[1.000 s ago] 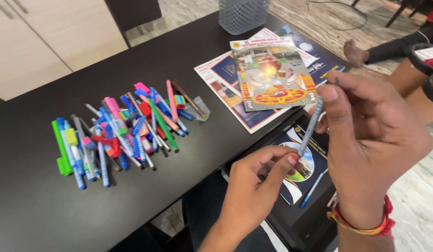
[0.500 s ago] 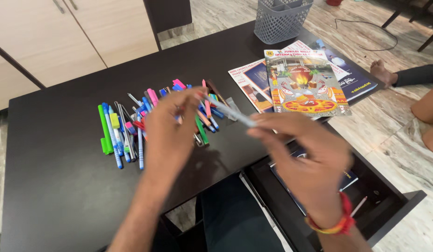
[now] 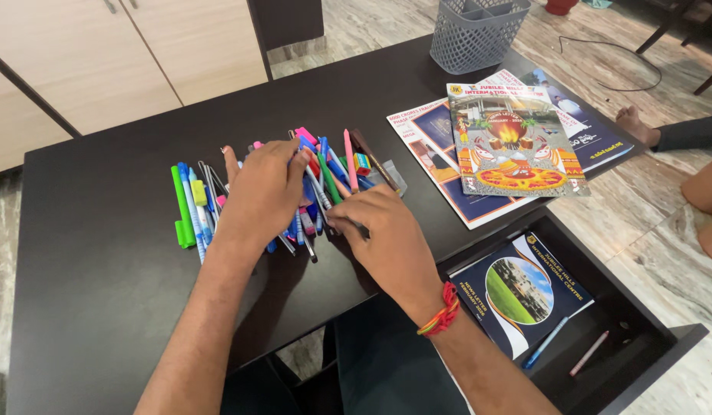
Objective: The person repeatedly picks up pens, markers, and pencils from a desk and places them into an open drawer. They handle the items one at a time, occasionally adjusting the pile on the desk before continuing to transfer them into the drawer.
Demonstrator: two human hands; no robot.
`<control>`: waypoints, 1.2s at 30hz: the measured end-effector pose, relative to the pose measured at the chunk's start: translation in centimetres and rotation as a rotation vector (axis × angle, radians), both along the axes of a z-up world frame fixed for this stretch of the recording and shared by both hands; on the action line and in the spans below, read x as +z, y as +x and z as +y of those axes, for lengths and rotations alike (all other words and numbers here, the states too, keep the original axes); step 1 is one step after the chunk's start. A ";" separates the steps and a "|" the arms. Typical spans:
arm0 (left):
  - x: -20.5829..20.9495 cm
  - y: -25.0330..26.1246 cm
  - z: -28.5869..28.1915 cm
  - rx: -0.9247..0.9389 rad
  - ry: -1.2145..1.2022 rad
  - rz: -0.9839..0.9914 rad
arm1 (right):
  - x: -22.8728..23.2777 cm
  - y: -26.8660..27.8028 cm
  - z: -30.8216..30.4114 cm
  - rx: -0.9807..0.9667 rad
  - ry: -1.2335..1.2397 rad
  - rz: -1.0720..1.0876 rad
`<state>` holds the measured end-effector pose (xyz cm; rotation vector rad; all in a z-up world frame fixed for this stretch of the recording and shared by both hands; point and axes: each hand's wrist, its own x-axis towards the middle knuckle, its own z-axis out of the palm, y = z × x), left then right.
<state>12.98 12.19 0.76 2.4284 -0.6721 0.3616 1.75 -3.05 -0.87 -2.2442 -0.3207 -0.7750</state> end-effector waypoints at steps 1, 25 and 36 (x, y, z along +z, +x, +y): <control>-0.3 0.0 0.0 0.005 0.034 0.012 | -0.1 0.0 0.0 -0.005 0.001 0.001; 3.1 -4.4 -4.0 -0.227 -0.199 -0.315 | -0.5 -8.6 -11.0 -0.422 0.039 -0.030; 2.3 -9.2 -10.0 -0.518 -0.209 -0.380 | -6.1 -17.0 -22.2 -0.812 0.076 0.338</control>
